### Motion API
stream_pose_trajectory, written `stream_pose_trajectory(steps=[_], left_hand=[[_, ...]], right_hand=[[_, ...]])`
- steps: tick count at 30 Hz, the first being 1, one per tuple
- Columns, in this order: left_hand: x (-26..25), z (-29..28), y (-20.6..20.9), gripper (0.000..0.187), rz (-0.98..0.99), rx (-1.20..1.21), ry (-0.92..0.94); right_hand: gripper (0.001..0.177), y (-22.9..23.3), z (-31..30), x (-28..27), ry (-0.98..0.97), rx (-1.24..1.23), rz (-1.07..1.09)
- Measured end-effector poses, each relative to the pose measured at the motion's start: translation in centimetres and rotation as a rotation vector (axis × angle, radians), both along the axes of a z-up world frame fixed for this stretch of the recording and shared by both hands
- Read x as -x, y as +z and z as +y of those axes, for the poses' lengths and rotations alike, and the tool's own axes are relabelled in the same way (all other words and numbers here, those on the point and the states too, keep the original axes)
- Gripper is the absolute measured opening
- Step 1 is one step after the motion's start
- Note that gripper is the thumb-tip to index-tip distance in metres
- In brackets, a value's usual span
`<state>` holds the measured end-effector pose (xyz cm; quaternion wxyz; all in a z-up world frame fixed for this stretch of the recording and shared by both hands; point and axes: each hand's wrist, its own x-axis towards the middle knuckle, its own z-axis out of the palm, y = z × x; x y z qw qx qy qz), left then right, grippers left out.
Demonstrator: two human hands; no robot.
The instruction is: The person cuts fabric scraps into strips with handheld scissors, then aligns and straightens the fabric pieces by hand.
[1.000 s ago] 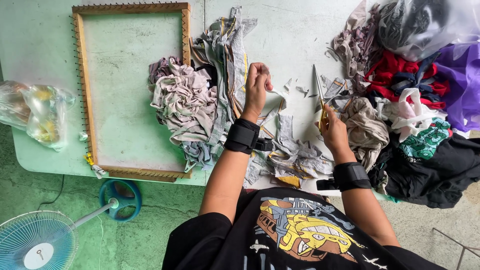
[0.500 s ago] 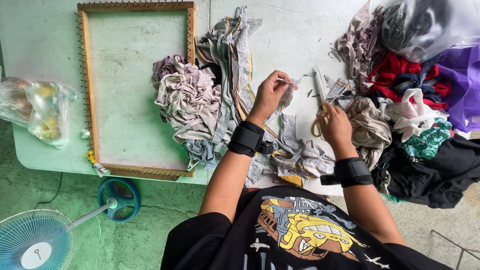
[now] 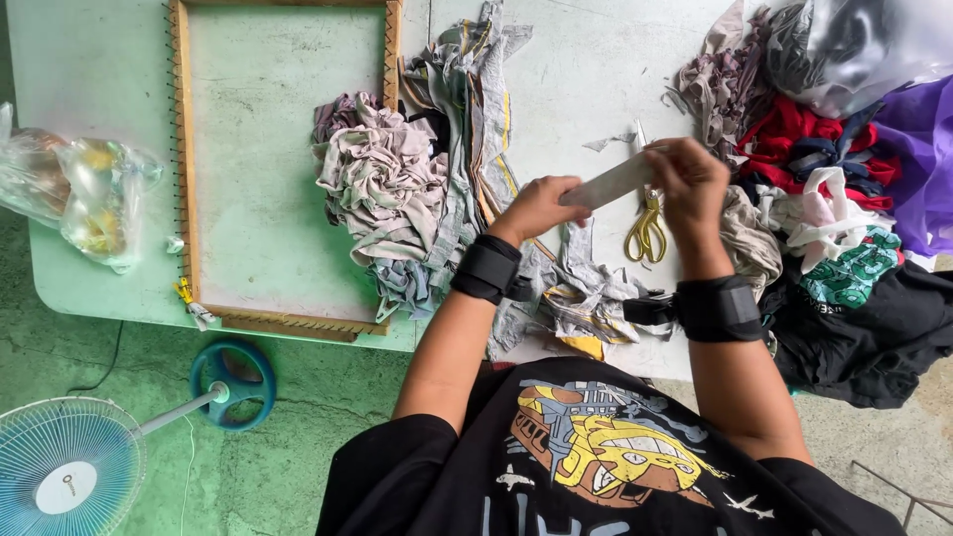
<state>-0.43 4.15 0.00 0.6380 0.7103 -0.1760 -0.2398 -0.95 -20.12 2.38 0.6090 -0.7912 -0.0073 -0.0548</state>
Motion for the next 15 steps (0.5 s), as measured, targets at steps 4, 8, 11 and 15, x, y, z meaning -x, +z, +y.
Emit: stream_pose_trajectory(steps=[4, 8, 11, 15], left_hand=[[0.4, 4.3, -0.6, 0.018, 0.153, -0.381, -0.039], [1.3, 9.0, -6.1, 0.022, 0.105, -0.225, -0.027], [2.1, 11.3, -6.8, 0.027, 0.139, -0.195, 0.032], [3.4, 13.2, -5.8, 0.028, -0.009, -0.109, 0.151]], right_hand=[[0.01, 0.8, -2.9, 0.6, -0.035, -0.154, -0.04], [0.006, -0.1, -4.9, 1.2, -0.065, -0.191, -0.027], [0.005, -0.9, -5.7, 1.4, -0.096, -0.211, -0.015], [0.003, -2.6, -7.3, 1.6, -0.175, -0.19, -0.056]])
